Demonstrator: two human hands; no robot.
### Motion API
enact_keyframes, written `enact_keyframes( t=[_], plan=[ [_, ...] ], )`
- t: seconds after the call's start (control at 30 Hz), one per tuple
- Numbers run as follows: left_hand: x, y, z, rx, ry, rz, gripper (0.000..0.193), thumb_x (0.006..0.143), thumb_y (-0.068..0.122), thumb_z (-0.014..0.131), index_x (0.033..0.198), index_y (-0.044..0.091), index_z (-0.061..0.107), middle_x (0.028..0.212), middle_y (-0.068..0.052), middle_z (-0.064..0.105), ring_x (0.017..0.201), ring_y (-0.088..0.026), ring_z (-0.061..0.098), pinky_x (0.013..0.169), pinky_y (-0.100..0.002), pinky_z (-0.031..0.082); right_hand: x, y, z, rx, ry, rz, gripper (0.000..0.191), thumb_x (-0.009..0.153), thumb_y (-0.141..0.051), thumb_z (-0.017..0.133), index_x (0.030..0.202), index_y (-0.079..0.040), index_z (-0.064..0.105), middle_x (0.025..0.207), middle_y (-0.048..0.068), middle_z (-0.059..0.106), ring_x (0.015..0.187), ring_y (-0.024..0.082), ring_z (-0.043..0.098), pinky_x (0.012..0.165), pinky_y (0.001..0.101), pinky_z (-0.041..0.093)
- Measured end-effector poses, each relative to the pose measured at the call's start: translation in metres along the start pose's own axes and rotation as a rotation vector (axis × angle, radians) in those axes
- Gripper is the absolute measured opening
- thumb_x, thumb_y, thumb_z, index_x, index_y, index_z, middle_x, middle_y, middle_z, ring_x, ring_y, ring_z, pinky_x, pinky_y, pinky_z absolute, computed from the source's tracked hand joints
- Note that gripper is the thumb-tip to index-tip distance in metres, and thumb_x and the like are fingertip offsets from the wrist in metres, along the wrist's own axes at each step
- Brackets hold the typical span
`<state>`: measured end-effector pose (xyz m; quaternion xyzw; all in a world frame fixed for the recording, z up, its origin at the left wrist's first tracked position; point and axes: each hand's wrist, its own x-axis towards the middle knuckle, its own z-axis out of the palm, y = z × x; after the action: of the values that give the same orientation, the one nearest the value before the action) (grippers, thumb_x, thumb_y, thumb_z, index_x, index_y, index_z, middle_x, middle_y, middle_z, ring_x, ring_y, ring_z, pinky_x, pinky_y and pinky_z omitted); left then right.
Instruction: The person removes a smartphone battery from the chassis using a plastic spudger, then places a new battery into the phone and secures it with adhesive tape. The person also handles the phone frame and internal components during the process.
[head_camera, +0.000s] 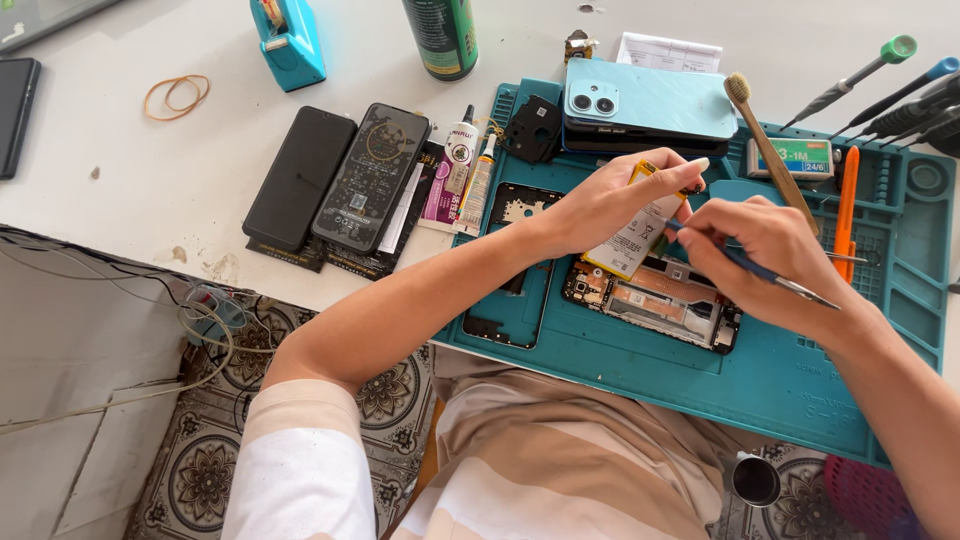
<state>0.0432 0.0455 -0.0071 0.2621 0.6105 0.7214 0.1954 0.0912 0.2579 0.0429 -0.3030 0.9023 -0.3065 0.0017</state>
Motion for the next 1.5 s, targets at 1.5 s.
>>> enact_keyframes(
  t=[1.5],
  plan=[
    [-0.020,0.030,0.005,-0.281,0.023,0.021,0.068,0.103,0.062,0.045,0.131,0.003,0.062,0.104,-0.015,0.076,0.090,-0.020,0.076,0.077,-0.035,0.064,-0.009,-0.012,-0.022,0.089,0.308,0.078,0.013,0.102,-0.008,0.063,0.096,-0.002,0.072,0.079,0.007,0.070,0.064,0.011,0.057,0.060,0.0298,0.043]
  ],
)
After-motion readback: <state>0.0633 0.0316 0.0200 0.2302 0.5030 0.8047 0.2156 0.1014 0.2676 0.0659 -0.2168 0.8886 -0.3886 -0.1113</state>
